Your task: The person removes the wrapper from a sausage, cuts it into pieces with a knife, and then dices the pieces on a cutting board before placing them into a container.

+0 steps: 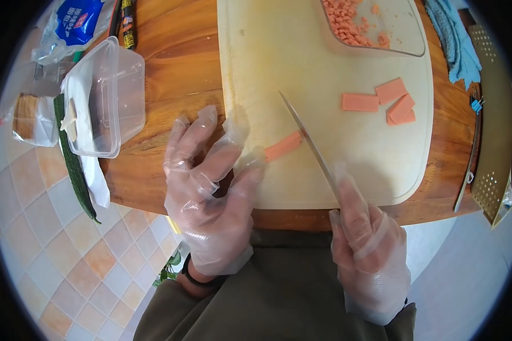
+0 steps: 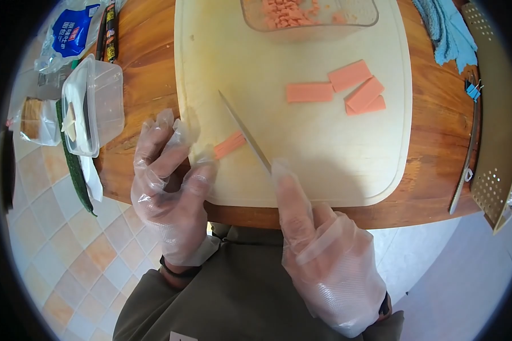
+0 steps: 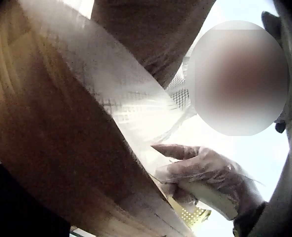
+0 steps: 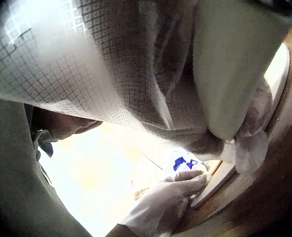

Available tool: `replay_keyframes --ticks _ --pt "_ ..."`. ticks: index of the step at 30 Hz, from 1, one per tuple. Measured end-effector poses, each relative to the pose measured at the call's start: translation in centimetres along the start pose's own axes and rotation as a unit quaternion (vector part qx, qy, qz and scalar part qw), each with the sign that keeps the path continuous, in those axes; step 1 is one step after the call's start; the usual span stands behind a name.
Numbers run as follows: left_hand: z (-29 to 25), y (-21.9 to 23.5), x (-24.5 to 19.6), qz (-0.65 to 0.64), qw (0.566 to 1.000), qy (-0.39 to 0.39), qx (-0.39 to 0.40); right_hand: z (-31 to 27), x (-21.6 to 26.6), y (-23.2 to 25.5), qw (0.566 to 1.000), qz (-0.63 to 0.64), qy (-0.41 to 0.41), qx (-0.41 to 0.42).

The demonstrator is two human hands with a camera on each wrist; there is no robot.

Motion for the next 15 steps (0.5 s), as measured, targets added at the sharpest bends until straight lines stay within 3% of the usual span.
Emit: replay_keyframes --ticks 7,13,15 --pt "-0.02 -0.32 0.12 -0.013 1.0 0.009 -0.016 0.08 0.18 -0.01 1.0 -0.007 -0.018 0.002" --pt "0.17 -0.98 -0.02 -0.034 0.999 0.022 -0.008 -0.18 0.46 -0.21 0.998 -0.049 0.024 -0.017" --pt "0.26 -0.57 0.15 -0.02 0.999 0.014 -0.047 -0.21 0.45 -0.48 0.996 -0.088 0.01 -0.015"
Point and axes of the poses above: each hand's wrist, its own z-axis towards the middle knuckle, its own y-axis out of the back of the hand, x = y × z, the point moved 9 cm from there along z, towards the middle knuckle, and after that the axes turned 10 degrees about z, right-handed, at the moved point
